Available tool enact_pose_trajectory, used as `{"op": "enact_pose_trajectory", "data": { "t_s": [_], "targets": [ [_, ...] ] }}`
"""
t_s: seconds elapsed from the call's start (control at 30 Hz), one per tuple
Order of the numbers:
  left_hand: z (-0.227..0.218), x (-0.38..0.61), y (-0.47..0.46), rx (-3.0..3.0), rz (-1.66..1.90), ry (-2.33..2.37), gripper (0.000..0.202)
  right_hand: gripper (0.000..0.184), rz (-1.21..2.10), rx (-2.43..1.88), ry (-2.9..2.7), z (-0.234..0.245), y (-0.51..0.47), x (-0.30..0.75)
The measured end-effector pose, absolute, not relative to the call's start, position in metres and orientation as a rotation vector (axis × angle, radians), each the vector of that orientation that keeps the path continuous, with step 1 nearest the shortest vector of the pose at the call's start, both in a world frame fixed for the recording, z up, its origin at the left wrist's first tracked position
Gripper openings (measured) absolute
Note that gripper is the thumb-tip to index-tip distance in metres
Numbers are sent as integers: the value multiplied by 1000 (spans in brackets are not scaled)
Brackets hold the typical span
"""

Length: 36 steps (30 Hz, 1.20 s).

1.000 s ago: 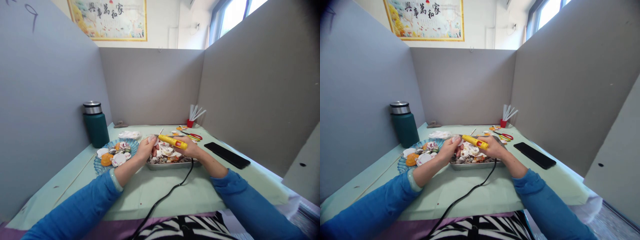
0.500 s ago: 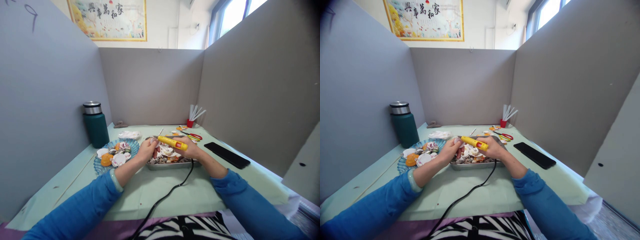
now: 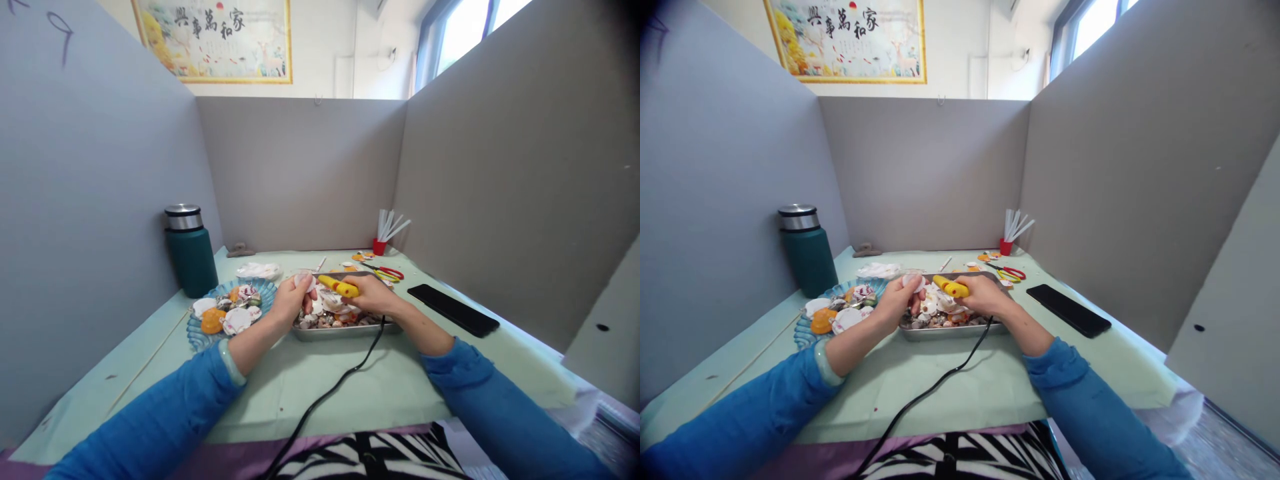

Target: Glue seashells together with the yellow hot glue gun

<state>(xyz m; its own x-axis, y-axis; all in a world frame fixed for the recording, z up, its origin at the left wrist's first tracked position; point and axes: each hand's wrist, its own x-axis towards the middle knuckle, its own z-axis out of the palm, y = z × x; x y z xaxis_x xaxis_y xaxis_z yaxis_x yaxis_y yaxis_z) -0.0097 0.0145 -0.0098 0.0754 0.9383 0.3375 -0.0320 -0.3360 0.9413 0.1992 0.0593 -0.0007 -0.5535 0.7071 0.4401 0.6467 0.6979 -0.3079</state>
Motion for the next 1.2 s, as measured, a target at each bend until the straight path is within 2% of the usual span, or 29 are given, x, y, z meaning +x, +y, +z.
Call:
{"op": "enact_pose_trajectory", "data": {
  "t_s": [0.13, 0.3, 0.53, 0.8, 1.2],
  "targets": [
    [-9, -10, 13, 1537, 1357, 964, 37, 40, 146, -1124, -2477, -2, 57, 199],
    [-8, -9, 11, 1651, 1298, 1019, 42, 50, 232, -931, -2605, -2, 57, 203],
    [-10, -10, 11, 1778, 1208, 1050, 44, 36, 141, -807, -2445, 3, 56, 199],
    [-9, -9, 11, 1851, 1086, 1055, 37, 26, 262, -667, -2359, 10, 38, 187],
    [-8, -9, 10, 2002, 939, 1082, 42, 31, 220, -640, -2401, 4, 40, 184]
  ]
}}
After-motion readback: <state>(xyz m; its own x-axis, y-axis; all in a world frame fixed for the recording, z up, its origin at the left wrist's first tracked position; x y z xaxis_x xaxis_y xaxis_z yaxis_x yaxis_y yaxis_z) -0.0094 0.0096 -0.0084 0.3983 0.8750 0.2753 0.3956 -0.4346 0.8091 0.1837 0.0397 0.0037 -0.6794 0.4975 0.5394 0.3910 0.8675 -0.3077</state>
